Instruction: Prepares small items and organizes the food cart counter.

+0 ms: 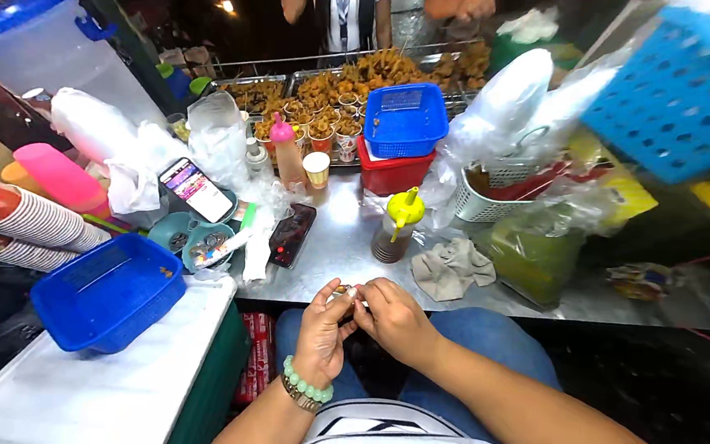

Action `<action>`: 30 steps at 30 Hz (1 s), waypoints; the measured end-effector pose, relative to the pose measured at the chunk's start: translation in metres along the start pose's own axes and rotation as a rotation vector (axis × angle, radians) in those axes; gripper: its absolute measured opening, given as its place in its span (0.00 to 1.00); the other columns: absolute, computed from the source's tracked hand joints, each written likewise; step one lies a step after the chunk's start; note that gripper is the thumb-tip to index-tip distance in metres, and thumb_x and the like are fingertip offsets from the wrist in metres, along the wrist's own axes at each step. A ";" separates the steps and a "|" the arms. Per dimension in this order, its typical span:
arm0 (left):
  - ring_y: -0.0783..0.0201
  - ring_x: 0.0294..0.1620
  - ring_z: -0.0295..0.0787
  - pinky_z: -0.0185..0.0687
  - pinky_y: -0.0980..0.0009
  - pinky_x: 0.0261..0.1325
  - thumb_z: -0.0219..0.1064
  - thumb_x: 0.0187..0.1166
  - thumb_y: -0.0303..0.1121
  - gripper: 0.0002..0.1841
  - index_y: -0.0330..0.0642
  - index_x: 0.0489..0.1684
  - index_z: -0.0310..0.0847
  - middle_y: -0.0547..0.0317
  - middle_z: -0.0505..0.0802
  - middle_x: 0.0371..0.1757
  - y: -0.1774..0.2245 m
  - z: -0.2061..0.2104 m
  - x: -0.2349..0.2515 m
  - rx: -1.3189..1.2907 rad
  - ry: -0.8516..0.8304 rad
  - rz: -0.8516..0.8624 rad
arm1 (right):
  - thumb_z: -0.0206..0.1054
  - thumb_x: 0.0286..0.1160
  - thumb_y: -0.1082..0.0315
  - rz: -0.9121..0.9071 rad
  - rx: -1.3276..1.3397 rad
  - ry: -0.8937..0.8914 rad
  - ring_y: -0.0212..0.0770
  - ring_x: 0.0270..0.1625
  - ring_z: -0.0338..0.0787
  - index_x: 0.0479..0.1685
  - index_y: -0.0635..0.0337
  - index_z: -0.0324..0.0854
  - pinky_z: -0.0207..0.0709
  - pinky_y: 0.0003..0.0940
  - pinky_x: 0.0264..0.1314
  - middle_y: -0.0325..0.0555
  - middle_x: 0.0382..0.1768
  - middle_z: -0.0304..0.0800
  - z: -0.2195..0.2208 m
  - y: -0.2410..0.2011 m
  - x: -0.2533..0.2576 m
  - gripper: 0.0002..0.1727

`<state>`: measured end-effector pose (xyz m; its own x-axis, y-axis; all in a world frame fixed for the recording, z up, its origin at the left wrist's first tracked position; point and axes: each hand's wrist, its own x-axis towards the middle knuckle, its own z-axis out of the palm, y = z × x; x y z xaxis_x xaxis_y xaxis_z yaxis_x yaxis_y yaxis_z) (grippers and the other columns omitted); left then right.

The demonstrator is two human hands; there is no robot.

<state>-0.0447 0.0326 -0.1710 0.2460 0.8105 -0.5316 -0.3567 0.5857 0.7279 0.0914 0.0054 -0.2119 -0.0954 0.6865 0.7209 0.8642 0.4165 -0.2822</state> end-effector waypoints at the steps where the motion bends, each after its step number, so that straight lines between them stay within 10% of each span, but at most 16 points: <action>1: 0.63 0.35 0.93 0.90 0.69 0.41 0.66 0.80 0.21 0.24 0.35 0.76 0.69 0.50 0.93 0.40 -0.002 0.002 0.002 -0.017 0.010 0.021 | 0.61 0.77 0.66 0.029 -0.002 -0.007 0.45 0.36 0.92 0.33 0.64 0.87 0.86 0.33 0.42 0.50 0.30 0.90 0.000 0.000 0.001 0.13; 8: 0.73 0.25 0.85 0.82 0.80 0.29 0.54 0.82 0.14 0.20 0.41 0.70 0.64 0.60 0.89 0.36 -0.003 0.008 0.007 -0.166 -0.218 -0.016 | 0.60 0.71 0.72 0.412 0.240 -0.127 0.45 0.33 0.88 0.32 0.71 0.84 0.82 0.36 0.36 0.57 0.33 0.86 -0.016 0.014 0.014 0.10; 13: 0.79 0.18 0.76 0.71 0.85 0.21 0.50 0.84 0.18 0.12 0.47 0.50 0.75 0.65 0.89 0.34 -0.012 0.000 0.006 -0.113 -0.560 0.054 | 0.63 0.60 0.70 0.412 0.297 -0.010 0.29 0.29 0.81 0.35 0.65 0.84 0.73 0.19 0.29 0.47 0.33 0.86 -0.016 0.033 0.014 0.08; 20: 0.78 0.17 0.77 0.70 0.84 0.20 0.54 0.82 0.19 0.10 0.45 0.47 0.76 0.63 0.89 0.30 -0.004 0.003 0.004 -0.056 -0.554 0.112 | 0.57 0.67 0.76 0.295 0.498 -0.131 0.24 0.34 0.88 0.26 0.62 0.88 0.82 0.17 0.37 0.42 0.36 0.92 -0.017 0.037 0.010 0.13; 30: 0.80 0.17 0.77 0.68 0.87 0.18 0.55 0.80 0.17 0.13 0.50 0.47 0.75 0.62 0.90 0.31 0.041 -0.006 -0.018 -0.186 -0.673 0.132 | 0.63 0.86 0.62 0.152 0.875 -0.135 0.21 0.46 0.92 0.42 0.55 0.91 0.89 0.18 0.50 0.35 0.51 0.92 -0.021 0.036 0.005 0.12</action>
<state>-0.0686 0.0414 -0.1341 0.6721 0.7403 -0.0173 -0.5549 0.5189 0.6503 0.1320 0.0112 -0.2050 -0.1159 0.8126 0.5712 0.1921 0.5825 -0.7898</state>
